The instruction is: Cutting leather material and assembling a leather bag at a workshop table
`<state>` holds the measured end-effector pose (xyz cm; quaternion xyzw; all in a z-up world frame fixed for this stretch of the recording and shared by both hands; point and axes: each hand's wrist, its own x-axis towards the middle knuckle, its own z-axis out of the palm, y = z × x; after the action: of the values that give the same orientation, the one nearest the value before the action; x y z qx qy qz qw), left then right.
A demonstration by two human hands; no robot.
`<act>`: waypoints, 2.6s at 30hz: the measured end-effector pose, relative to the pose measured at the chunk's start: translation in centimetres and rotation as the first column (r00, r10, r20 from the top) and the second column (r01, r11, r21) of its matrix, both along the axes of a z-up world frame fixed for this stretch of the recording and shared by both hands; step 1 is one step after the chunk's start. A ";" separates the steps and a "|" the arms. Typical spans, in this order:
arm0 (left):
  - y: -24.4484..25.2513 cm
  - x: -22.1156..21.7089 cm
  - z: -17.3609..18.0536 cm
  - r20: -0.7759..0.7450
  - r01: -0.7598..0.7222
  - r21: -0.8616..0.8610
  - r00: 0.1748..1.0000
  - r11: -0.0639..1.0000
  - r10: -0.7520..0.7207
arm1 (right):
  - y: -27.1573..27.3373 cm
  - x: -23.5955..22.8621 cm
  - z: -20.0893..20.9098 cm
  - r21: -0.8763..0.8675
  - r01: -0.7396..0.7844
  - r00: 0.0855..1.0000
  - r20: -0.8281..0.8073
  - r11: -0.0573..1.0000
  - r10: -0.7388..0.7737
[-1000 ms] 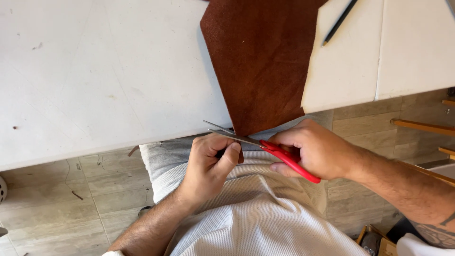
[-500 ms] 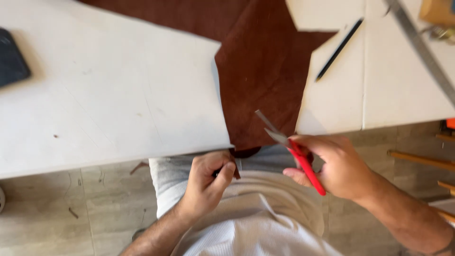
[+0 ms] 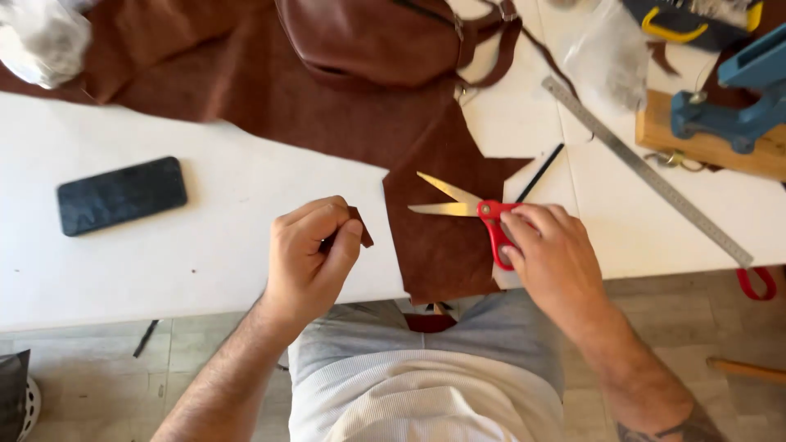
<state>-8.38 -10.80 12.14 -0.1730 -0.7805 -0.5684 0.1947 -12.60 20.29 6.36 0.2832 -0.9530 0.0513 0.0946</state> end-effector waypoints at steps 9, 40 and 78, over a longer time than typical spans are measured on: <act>4.0 -0.1 -0.2 0.067 0.059 0.023 0.996 0.998 -0.060 | -8.4 4.1 3.1 -0.873 0.130 0.808 0.368 0.470 0.460; 6.0 1.3 -5.0 0.054 0.111 0.191 0.991 0.975 -0.123 | -7.7 4.0 -0.5 -0.962 0.178 0.950 0.223 0.206 0.217; 5.8 3.0 -5.7 0.367 0.080 0.089 0.924 0.993 -0.107 | -6.9 3.7 -0.7 -0.901 0.433 0.840 0.388 -0.035 0.380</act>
<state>-5.42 -4.98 6.41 -0.0923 -0.7730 -0.6272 0.0225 -8.87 13.35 5.69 0.0773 -0.6003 0.7960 -0.0044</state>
